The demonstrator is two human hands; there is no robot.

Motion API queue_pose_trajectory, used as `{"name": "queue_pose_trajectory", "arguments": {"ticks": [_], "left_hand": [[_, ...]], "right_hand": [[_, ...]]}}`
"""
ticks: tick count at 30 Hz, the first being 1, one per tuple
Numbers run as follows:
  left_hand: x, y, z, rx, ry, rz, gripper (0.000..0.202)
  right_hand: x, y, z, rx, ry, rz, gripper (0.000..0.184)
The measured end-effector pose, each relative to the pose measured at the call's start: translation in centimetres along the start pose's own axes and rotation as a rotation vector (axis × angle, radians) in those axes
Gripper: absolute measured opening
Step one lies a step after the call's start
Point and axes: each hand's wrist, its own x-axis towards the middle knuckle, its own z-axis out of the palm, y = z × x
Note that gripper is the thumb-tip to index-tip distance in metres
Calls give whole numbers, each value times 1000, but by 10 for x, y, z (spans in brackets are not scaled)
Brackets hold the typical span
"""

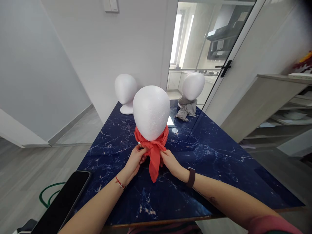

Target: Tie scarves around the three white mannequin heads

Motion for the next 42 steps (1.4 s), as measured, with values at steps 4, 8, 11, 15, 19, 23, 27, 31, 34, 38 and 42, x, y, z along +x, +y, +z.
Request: {"name": "queue_pose_trajectory", "arguments": {"ticks": [4, 8, 11, 15, 19, 23, 27, 31, 34, 38, 42], "left_hand": [[0, 2, -1, -7, -91, -81, 30], [0, 1, -1, 22, -60, -99, 31], [1, -1, -3, 114, -4, -66, 33], [3, 0, -8, 216, 33, -29, 39], [1, 6, -10, 30, 24, -70, 38], [-3, 14, -7, -242, 62, -81, 19], [-6, 17, -3, -371, 83, -161, 8], [-5, 16, -4, -420, 45, -193, 10], [-3, 16, -6, -440, -3, -165, 12], [-3, 20, -7, -520, -30, -236, 1], [-3, 21, -6, -562, -49, -348, 18]], "right_hand": [[-7, -7, 1, 101, 10, 5, 42], [-15, -16, 7, 12, -77, -112, 36], [-14, -16, 8, -96, -46, -175, 33], [-7, -16, 2, -80, 126, -208, 38], [-2, -19, -4, -57, 208, -222, 41], [1, -17, -7, -120, 218, -265, 41], [4, -12, -9, -181, 228, -279, 42], [7, -9, -11, -187, 238, -272, 43], [8, -7, -11, -176, 240, -250, 43], [10, -3, -9, -140, 231, -216, 43], [11, 2, -8, -121, 207, -207, 42]]}}
